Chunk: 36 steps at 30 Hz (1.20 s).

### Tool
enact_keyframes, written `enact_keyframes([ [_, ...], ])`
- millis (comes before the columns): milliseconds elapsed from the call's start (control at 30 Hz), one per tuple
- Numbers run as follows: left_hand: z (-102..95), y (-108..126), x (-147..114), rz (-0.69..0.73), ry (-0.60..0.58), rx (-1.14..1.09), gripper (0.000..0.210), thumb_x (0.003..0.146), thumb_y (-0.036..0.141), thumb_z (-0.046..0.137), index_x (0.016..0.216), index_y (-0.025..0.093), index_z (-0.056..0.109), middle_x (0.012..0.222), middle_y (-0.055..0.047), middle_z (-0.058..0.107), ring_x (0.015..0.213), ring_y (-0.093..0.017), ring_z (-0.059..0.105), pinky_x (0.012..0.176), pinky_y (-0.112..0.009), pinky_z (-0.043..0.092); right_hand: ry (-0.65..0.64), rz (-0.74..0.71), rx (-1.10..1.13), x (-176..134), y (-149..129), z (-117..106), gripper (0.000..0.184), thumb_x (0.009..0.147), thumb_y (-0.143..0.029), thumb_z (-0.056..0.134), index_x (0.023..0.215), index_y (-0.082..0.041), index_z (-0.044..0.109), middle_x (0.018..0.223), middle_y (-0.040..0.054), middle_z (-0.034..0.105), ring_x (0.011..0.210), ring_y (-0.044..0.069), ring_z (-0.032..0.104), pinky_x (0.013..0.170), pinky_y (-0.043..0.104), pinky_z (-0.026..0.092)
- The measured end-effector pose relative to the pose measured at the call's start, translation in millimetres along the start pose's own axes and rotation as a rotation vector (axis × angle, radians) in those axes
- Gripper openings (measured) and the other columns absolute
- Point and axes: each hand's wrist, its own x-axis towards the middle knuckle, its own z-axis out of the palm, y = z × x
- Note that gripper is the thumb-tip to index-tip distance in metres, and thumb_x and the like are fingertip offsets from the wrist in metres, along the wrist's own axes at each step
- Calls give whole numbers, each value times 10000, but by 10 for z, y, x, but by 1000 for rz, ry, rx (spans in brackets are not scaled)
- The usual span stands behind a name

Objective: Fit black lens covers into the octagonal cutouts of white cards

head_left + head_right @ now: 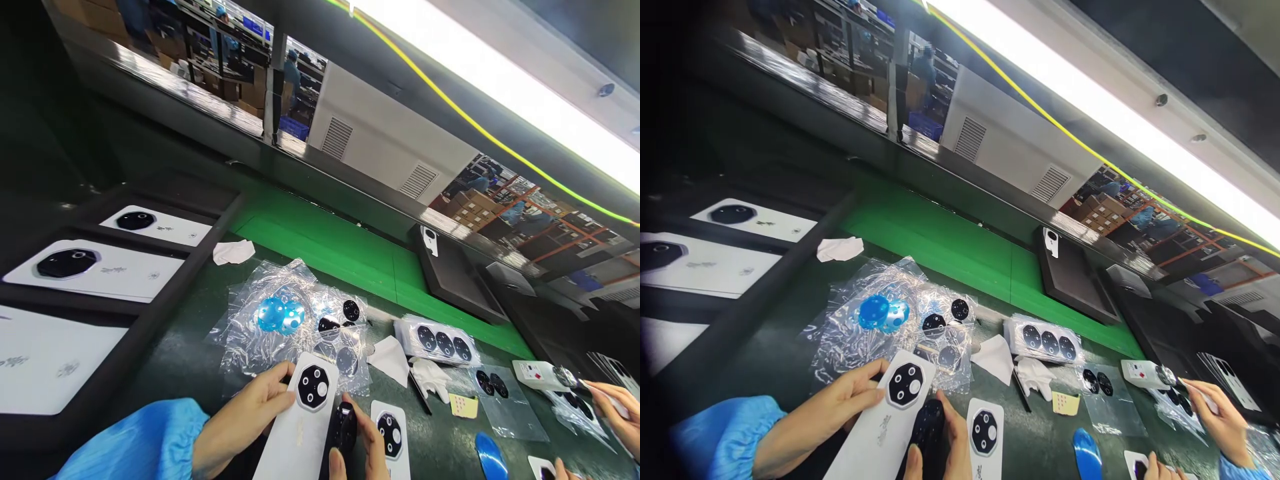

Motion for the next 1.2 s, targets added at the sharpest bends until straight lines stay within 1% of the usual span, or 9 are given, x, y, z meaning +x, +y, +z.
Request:
enact_keyframes([
  [33, -2, 1, 0, 0, -2, 1, 524, 727, 579, 651, 1017, 171, 495, 732, -13, 673, 626, -149, 579, 565, -214, 361, 10, -108, -126, 136, 166, -218, 157, 727, -318, 727, 571, -335, 723, 502, -37, 611, 359, 75, 518, 326, 91, 446],
  [100, -5, 9, -3, -7, -6, 7, 520, 737, 570, 641, 1036, 171, 495, 753, -22, 688, 644, -156, 592, 575, -218, 367, -22, -145, -257, 294, 499, -569, 189, 723, -244, 641, 595, -336, 744, 560, -32, 656, 412, 90, 577, 419, 62, 502],
  [200, -9, 26, -14, -16, -4, 27, 501, 749, 564, 633, 1038, 175, 508, 762, -26, 695, 677, -177, 615, 588, -232, 380, -77, -138, -293, 323, 832, -827, 236, 709, -199, 583, 639, -337, 761, 627, -43, 683, 469, 69, 625, 518, 18, 504],
  [433, -32, -44, 22, 11, -16, 1, 549, 737, 602, 638, 1048, 172, 497, 809, -42, 700, 777, -233, 650, 659, -281, 426, -116, -79, -187, 284, 802, -775, 214, 698, -194, 590, 630, -297, 765, 597, -22, 683, 297, 50, 474, 356, 47, 452],
  [700, -28, -27, 16, 7, -20, 45, 505, 753, 579, 626, 1041, 185, 500, 764, -7, 686, 665, -169, 607, 588, -237, 387, -169, 133, -83, 293, 842, -896, 188, 764, -329, 625, 656, -286, 774, 425, -7, 596, 254, 76, 497, 282, 55, 378],
  [867, -53, -37, -1, -3, 2, 39, 460, 777, 497, 634, 1096, 192, 505, 740, 19, 662, 703, -173, 621, 606, -232, 411, -283, 309, 46, 424, 1051, -1132, 207, 658, -487, 727, 611, -290, 769, 412, 27, 628, 229, 139, 518, 261, 121, 398],
  [1000, -71, -62, 2, -19, 26, 25, 522, 766, 451, 640, 1197, 203, 479, 754, 27, 659, 730, -183, 624, 644, -248, 445, -267, 403, 3, 466, 1161, -1240, 273, 572, -562, 731, 534, -292, 746, 362, 47, 594, 268, 167, 558, 201, 124, 280],
  [1100, -63, -42, -10, -42, 46, 18, 531, 758, 435, 637, 1216, 205, 498, 817, 7, 683, 785, -201, 636, 689, -267, 459, -156, 356, -57, 376, 1087, -1141, 253, 618, -543, 693, 539, -308, 743, 369, 26, 590, 317, 165, 595, 244, 117, 363],
  [1200, -48, -4, -25, -54, 42, 25, 513, 759, 424, 629, 1206, 198, 520, 851, -8, 698, 826, -215, 644, 704, -272, 460, -49, 165, -154, 243, 957, -975, 133, 713, -344, 650, 640, -334, 761, 483, -24, 647, 322, 101, 570, 366, 80, 476],
])
